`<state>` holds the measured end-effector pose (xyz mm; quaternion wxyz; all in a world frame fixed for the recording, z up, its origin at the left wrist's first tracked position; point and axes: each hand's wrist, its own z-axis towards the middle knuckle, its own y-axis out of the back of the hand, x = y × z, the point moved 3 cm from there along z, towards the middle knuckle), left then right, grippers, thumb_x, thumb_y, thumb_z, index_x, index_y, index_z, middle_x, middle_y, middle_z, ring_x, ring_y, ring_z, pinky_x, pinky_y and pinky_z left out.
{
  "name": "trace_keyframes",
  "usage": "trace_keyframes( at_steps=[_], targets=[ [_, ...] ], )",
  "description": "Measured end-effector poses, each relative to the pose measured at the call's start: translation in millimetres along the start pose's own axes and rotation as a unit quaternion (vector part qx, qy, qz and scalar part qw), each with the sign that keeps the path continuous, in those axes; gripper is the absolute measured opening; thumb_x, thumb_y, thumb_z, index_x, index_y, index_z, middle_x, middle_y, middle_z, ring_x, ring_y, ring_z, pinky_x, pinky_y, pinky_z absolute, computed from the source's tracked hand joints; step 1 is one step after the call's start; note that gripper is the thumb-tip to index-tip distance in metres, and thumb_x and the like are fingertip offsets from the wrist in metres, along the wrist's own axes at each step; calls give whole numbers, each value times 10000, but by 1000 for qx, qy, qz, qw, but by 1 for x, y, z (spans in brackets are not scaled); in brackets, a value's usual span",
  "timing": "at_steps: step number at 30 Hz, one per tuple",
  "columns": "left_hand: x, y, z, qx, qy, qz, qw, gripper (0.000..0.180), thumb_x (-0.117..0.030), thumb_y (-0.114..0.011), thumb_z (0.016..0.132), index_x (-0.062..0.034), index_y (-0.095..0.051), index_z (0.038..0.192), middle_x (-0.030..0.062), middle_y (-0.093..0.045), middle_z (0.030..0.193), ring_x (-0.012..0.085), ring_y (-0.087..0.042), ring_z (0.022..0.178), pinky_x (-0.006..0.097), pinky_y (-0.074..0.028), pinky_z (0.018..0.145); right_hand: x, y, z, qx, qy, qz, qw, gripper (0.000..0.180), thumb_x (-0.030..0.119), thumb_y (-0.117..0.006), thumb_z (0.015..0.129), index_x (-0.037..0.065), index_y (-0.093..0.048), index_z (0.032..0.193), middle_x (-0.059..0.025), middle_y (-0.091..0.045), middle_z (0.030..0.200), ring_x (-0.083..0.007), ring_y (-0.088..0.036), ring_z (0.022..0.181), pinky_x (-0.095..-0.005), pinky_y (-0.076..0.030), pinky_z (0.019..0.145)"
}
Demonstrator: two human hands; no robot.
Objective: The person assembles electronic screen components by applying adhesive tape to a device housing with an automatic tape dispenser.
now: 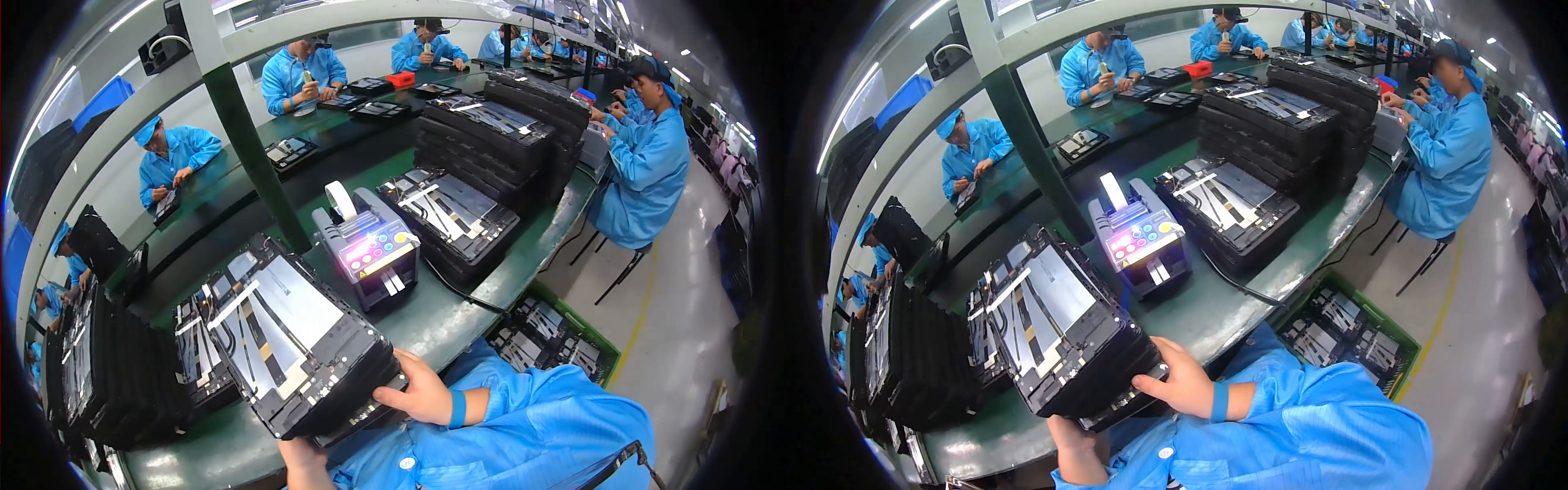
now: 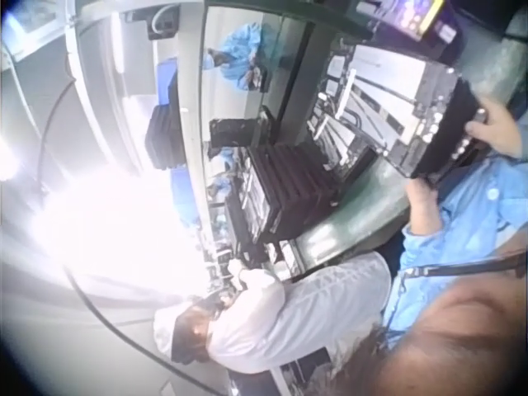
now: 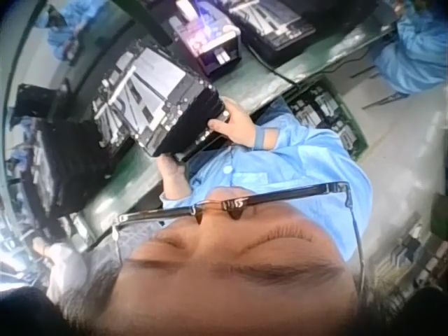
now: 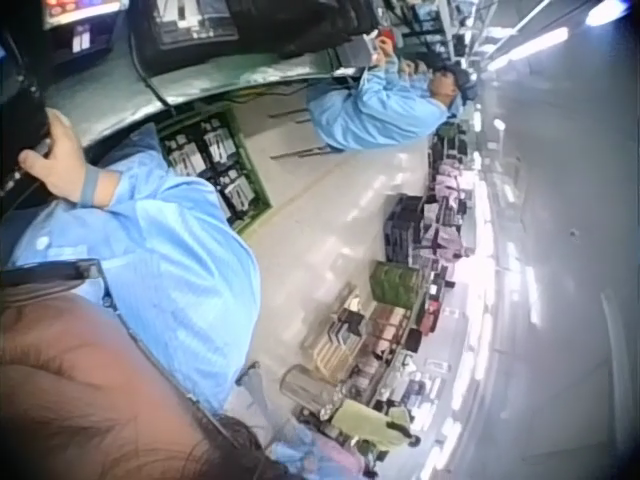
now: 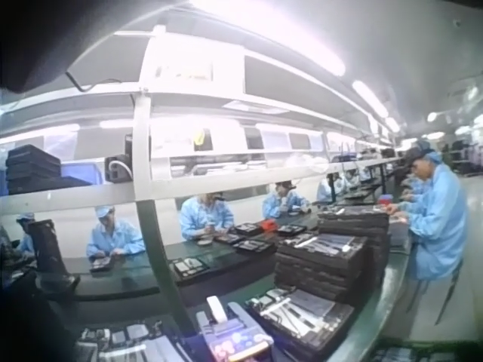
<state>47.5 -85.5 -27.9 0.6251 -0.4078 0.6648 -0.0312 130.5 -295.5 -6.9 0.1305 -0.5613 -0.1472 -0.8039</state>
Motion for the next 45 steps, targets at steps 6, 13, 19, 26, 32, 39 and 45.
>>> trace_keyframes(
  at_steps=[6, 13, 19, 26, 32, 39, 45],
  targets=[
    [-15, 2, 23, 42, 2, 120, 992, 429, -151, -494, 863, 12, -501, 1260, 146, -574, 1217, 276, -559, 1102, 415, -453, 945, 3, 11, 7, 52, -48, -107, 992, 640, 399, -621, 844, -24, -442, 1290, -220, -451, 1302, -348, -409, 1225, -390, -317, 1039],
    [-28, 15, -7, 35, -50, 120, 991, 348, -80, -535, 842, 8, -545, 1179, 106, -624, 1113, 229, -605, 974, 331, -472, 822, 5, 75, -3, 163, 8, -142, 976, 473, 321, -647, 842, -15, -560, 1165, -190, -546, 1170, -322, -504, 1117, -377, -394, 986],
    [-37, -3, -63, 62, -364, 474, 800, 229, -11, -596, 771, -25, -584, 1000, 170, -544, 991, 290, -555, 841, 428, -454, 806, 0, 230, -8, -320, 15, -84, 944, 228, 84, -644, 837, 12, -594, 1047, -45, -581, 986, -112, -559, 851, -254, -481, 752],
    [26, -128, -45, 610, -131, 323, 712, 185, -80, -532, 859, 7, -619, 998, 100, -637, 951, 207, -596, 840, 318, -465, 732, -47, 300, 36, -322, -154, 58, 932, 498, 420, -592, 872, 134, -514, 1272, 30, -532, 1199, -121, -430, 1150, -326, -299, 980],
    [132, -200, -11, 481, 44, 161, 860, 606, -19, -592, 840, -17, -314, 1378, 146, -407, 1330, 246, -411, 1250, 375, -340, 1035, -50, 280, 65, -279, -160, 82, 943, 536, 335, -720, 803, -33, -542, 1149, -103, -611, 1097, -179, -541, 1025, -302, -396, 930],
    [153, -245, 8, 288, -72, 228, 927, 842, -20, -611, 804, 15, -65, 1445, 241, -352, 1375, 256, -475, 1150, 353, -401, 963, -35, 262, 55, -304, -169, 94, 933, 504, 275, -720, 796, -26, -512, 1142, -104, -612, 1014, -173, -551, 955, -300, -425, 876],
    [150, -244, 19, 226, -1, 205, 952, 817, -16, -634, 770, 39, -156, 1430, 223, -439, 1259, 203, -543, 994, 259, -477, 759, -20, 252, 62, -315, -192, 90, 925, 556, 308, -711, 797, -15, -471, 1180, -105, -590, 1029, -184, -527, 993, -313, -398, 915]
  ],
)
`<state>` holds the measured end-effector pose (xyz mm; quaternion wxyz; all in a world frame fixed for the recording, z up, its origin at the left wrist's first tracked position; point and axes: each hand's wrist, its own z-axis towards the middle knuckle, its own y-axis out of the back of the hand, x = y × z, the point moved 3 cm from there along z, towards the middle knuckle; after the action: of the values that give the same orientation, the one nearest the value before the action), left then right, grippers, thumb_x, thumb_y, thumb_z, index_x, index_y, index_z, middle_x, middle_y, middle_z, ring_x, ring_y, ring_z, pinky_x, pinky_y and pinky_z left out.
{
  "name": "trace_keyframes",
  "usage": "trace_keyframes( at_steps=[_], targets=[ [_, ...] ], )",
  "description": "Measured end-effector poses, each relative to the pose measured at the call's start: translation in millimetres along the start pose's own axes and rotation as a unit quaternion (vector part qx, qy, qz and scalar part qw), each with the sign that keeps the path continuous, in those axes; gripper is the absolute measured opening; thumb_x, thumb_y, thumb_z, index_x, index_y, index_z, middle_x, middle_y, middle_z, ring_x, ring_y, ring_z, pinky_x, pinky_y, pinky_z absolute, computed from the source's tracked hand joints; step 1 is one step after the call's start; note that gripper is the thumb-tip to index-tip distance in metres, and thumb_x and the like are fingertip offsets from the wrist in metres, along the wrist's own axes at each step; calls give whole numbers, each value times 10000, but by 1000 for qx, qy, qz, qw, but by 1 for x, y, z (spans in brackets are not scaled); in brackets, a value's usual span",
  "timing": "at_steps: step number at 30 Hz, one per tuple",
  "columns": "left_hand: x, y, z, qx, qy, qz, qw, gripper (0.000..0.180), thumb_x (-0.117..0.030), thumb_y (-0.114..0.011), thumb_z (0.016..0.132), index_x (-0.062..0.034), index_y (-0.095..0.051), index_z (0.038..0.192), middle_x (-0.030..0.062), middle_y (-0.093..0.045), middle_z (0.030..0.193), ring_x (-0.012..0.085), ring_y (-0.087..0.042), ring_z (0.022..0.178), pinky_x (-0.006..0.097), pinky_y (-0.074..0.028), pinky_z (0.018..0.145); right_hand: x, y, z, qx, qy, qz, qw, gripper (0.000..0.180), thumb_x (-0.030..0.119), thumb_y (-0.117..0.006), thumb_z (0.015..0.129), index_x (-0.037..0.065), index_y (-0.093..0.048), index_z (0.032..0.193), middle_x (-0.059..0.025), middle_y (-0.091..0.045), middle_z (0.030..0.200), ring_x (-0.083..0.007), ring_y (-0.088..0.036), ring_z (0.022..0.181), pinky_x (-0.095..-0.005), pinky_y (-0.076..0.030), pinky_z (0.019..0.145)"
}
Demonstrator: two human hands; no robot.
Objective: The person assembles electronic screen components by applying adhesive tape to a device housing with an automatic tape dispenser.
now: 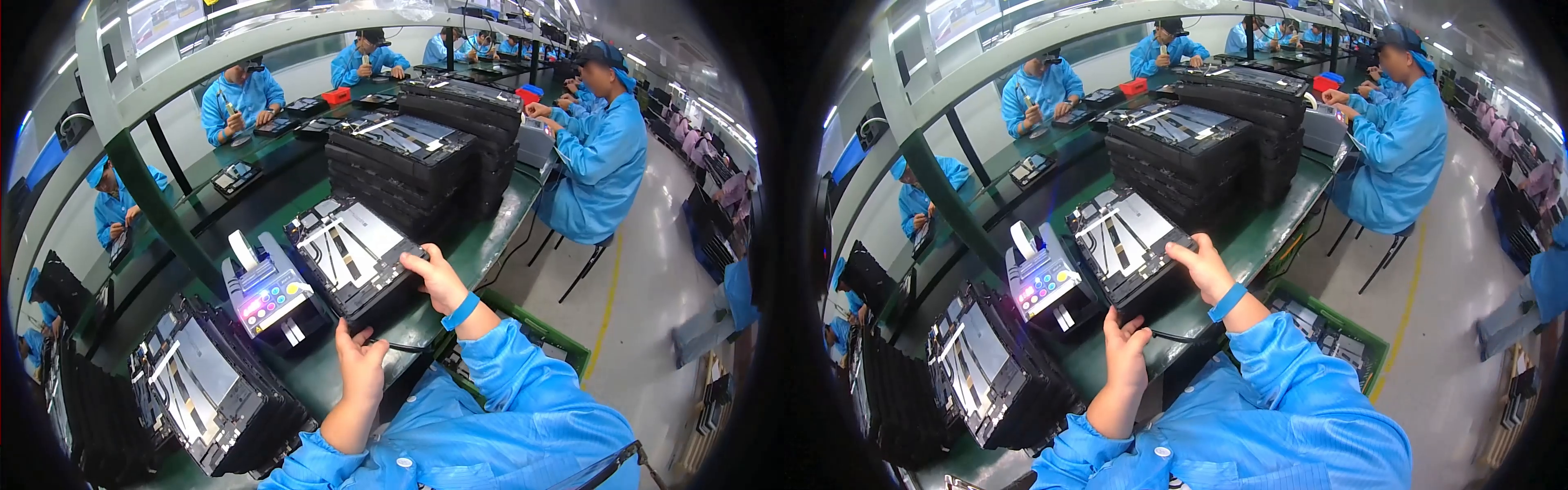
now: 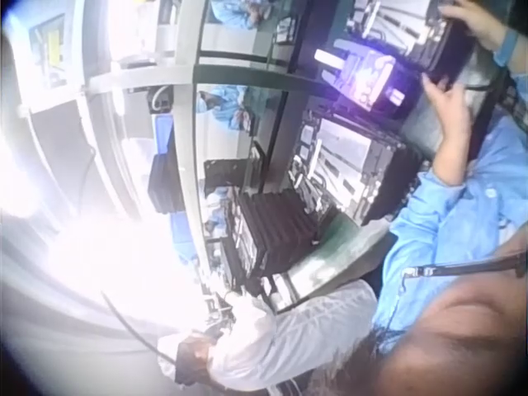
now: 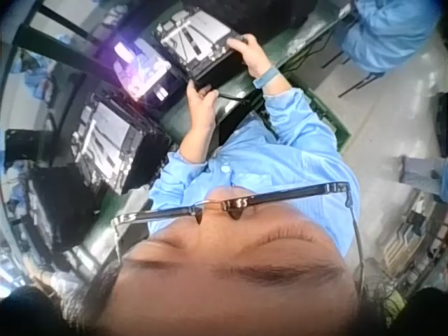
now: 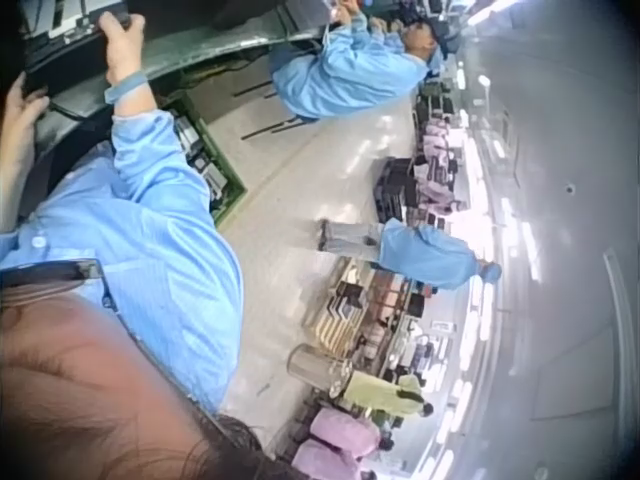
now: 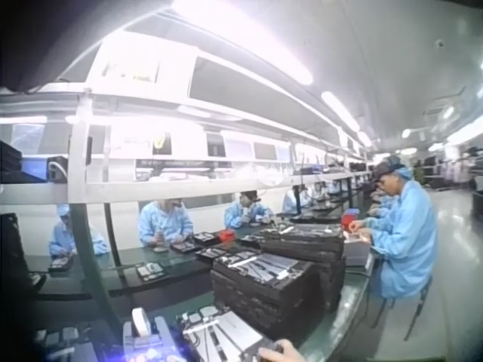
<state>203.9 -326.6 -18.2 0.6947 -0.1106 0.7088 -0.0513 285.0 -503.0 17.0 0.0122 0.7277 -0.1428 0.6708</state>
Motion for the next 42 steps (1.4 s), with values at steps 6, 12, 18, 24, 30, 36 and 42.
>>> trace_keyframes(
  at_steps=[6, 12, 18, 24, 30, 36, 42],
  targets=[
    [26, 10, 11, 2, -36, 141, 989, 827, -96, -684, 710, 44, -257, 1403, 154, -329, 1379, 263, -444, 1173, 326, -439, 863, -13, 1, 14, 31, -14, -4, 999, 617, 424, -680, 796, 29, -502, 1235, -63, -591, 1085, -166, -508, 1014, -333, -371, 874],
    [23, 0, 8, 17, -39, 19, 999, 891, -9, -673, 685, 58, -175, 1422, 180, -495, 1139, 97, -497, 705, 221, -461, 630, -23, -1, 21, 21, 34, -24, 999, 542, 288, -675, 829, -36, -497, 1225, -85, -601, 1081, -160, -533, 1015, -282, -389, 930],
    [36, 5, -12, 104, -53, 20, 993, 895, -42, -690, 656, 6, -236, 1426, 156, -298, 1383, 198, -526, 1027, 274, -451, 748, -6, 22, 14, 63, -19, 13, 998, 453, 223, -704, 767, -40, -559, 1106, -99, -623, 981, -186, -577, 908, -300, -451, 833],
    [-3, 9, -59, 179, -86, 99, 975, 903, -111, -713, 667, -83, -262, 1449, 160, -219, 1455, 269, -393, 1252, 357, -388, 932, 5, 50, -23, 152, -94, 160, 971, 265, 180, -638, 846, 20, -612, 1056, -71, -658, 972, -195, -622, 896, -350, -484, 829],
    [-16, 5, -65, 252, -72, 88, 961, 841, -109, -696, 691, -105, -310, 1438, 204, -157, 1474, 312, -314, 1304, 379, -330, 1009, -16, 41, -34, 1, 10, 321, 947, 306, 268, -603, 901, 13, -608, 1071, -103, -658, 1029, -240, -608, 969, -389, -448, 933],
    [-1, 15, -66, 222, -103, 169, 955, 853, -101, -693, 698, -95, -282, 1445, 157, -151, 1483, 263, -321, 1315, 353, -338, 987, -12, 19, -70, -18, -101, 317, 943, 362, 324, -631, 883, 72, -576, 1137, -77, -606, 1155, -253, -544, 1090, -492, -400, 952],
    [-6, 16, -66, 243, -65, 119, 961, 850, -106, -688, 703, -109, -281, 1449, 152, -143, 1478, 252, -350, 1306, 343, -346, 972, -23, 21, -62, 48, -129, 307, 942, 453, 401, -630, 866, 227, -451, 1244, -42, -563, 1217, -299, -514, 1136, -645, -372, 872]
  ],
)
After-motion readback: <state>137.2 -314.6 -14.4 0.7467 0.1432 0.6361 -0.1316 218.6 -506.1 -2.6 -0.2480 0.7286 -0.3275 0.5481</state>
